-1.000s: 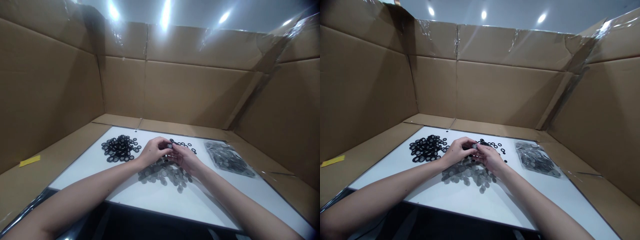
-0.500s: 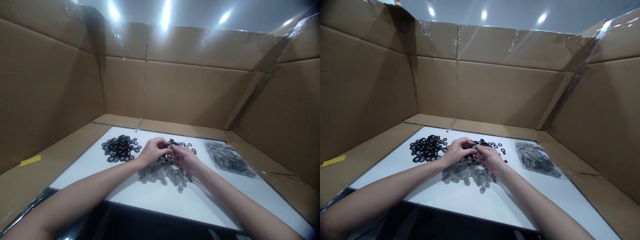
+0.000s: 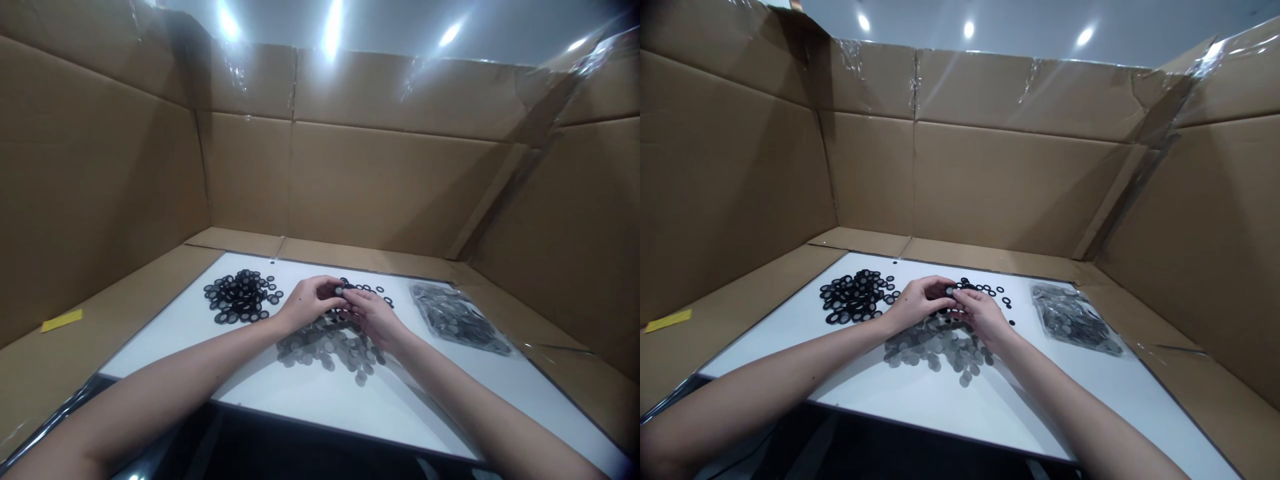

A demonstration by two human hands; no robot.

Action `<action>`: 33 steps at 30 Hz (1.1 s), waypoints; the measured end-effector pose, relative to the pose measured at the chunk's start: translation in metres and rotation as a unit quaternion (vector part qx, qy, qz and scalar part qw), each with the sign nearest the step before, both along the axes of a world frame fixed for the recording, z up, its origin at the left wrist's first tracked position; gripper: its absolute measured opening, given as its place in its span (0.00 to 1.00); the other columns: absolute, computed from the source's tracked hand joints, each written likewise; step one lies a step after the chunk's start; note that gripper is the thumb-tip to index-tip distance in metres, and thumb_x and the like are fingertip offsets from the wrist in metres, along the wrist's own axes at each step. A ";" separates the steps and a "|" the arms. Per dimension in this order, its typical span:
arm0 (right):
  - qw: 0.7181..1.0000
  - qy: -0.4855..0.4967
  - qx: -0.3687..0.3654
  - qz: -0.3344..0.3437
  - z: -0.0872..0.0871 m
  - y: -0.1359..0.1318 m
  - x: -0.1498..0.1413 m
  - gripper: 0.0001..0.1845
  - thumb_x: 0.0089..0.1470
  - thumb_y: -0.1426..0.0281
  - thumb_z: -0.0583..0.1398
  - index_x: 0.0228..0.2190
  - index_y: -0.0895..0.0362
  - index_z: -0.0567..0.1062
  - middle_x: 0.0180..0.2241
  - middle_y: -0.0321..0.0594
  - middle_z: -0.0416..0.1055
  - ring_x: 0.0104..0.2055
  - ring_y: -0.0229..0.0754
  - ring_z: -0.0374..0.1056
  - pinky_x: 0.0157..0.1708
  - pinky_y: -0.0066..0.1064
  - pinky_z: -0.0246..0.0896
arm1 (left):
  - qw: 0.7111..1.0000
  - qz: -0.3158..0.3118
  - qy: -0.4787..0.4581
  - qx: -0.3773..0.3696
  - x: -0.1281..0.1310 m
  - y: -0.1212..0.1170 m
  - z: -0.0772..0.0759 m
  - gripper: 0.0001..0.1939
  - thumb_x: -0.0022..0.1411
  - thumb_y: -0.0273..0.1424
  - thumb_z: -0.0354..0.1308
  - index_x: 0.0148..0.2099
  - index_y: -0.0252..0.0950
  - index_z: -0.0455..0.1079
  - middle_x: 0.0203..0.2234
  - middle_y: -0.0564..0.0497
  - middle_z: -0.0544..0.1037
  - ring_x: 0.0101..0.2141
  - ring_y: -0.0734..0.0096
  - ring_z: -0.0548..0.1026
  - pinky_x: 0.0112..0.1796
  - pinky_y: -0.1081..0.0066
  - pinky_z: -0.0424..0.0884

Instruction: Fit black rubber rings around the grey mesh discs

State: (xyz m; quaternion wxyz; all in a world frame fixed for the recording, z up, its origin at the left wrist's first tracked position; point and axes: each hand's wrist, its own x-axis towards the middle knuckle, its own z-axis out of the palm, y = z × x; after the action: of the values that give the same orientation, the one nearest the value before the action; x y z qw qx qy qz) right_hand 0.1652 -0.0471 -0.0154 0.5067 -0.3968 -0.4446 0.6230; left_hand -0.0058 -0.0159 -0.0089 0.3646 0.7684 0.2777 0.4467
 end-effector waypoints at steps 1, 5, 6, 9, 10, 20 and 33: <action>1.000 -0.008 0.004 -0.004 0.000 0.000 0.000 0.13 0.44 0.62 0.65 0.30 0.59 0.76 0.29 0.39 0.73 0.31 0.36 0.68 0.37 0.29 0.64 | 1.000 0.005 0.010 0.015 0.000 -0.001 0.001 0.18 0.53 0.36 0.59 0.47 0.37 0.70 0.41 0.47 0.76 0.40 0.67 0.74 0.43 0.69 0.68; 0.996 -0.079 0.042 -0.009 0.003 0.001 0.000 0.16 0.45 0.59 0.63 0.31 0.59 0.76 0.30 0.40 0.73 0.32 0.38 0.68 0.35 0.30 0.63 | 0.993 0.029 0.088 0.073 -0.007 0.003 0.009 0.15 0.56 0.37 0.56 0.45 0.39 0.71 0.39 0.49 0.77 0.38 0.67 0.74 0.41 0.70 0.68; 0.992 -0.113 0.060 -0.017 0.004 0.002 0.001 0.16 0.47 0.58 0.62 0.31 0.59 0.76 0.30 0.41 0.73 0.32 0.39 0.68 0.35 0.30 0.63 | 0.988 0.036 0.119 0.089 -0.011 0.007 0.011 0.15 0.56 0.37 0.55 0.45 0.40 0.72 0.38 0.49 0.77 0.37 0.67 0.74 0.41 0.70 0.68; 0.951 -0.262 0.148 -0.073 0.006 0.007 0.012 0.17 0.50 0.57 0.58 0.32 0.58 0.77 0.31 0.41 0.74 0.34 0.43 0.68 0.37 0.33 0.62 | 0.962 0.066 0.228 0.137 -0.028 0.025 0.020 0.14 0.55 0.36 0.55 0.44 0.42 0.72 0.36 0.51 0.78 0.37 0.66 0.74 0.40 0.70 0.66; 0.922 -0.326 0.185 -0.098 0.005 0.009 0.017 0.16 0.51 0.58 0.58 0.33 0.57 0.77 0.32 0.41 0.75 0.36 0.44 0.68 0.39 0.35 0.61 | 0.951 0.077 0.262 0.145 -0.036 0.032 0.022 0.14 0.55 0.36 0.55 0.44 0.43 0.72 0.37 0.51 0.78 0.38 0.65 0.74 0.41 0.70 0.65; 0.731 -0.620 0.270 -0.093 -0.024 0.035 0.047 0.16 0.53 0.68 0.55 0.43 0.54 0.75 0.47 0.44 0.69 0.52 0.48 0.60 0.51 0.38 0.51 | 0.870 0.097 0.482 0.030 -0.098 0.066 0.032 0.13 0.38 0.28 0.61 0.31 0.41 0.76 0.31 0.48 0.79 0.30 0.64 0.74 0.33 0.73 0.66; 0.684 -0.675 0.259 -0.098 -0.011 0.030 0.045 0.11 0.53 0.67 0.55 0.32 0.53 0.78 0.35 0.41 0.74 0.39 0.45 0.68 0.38 0.30 0.55 | 0.937 -0.135 0.302 0.110 -0.028 0.009 0.019 0.14 0.48 0.38 0.62 0.39 0.43 0.76 0.32 0.50 0.77 0.31 0.67 0.74 0.33 0.73 0.65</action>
State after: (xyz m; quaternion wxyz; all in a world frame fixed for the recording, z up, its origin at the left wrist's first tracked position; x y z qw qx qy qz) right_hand 0.2101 -0.0175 -0.0263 0.2103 -0.6038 -0.7689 -0.0064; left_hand -0.0336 -0.0069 0.0096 0.2334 0.9326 0.2177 0.1682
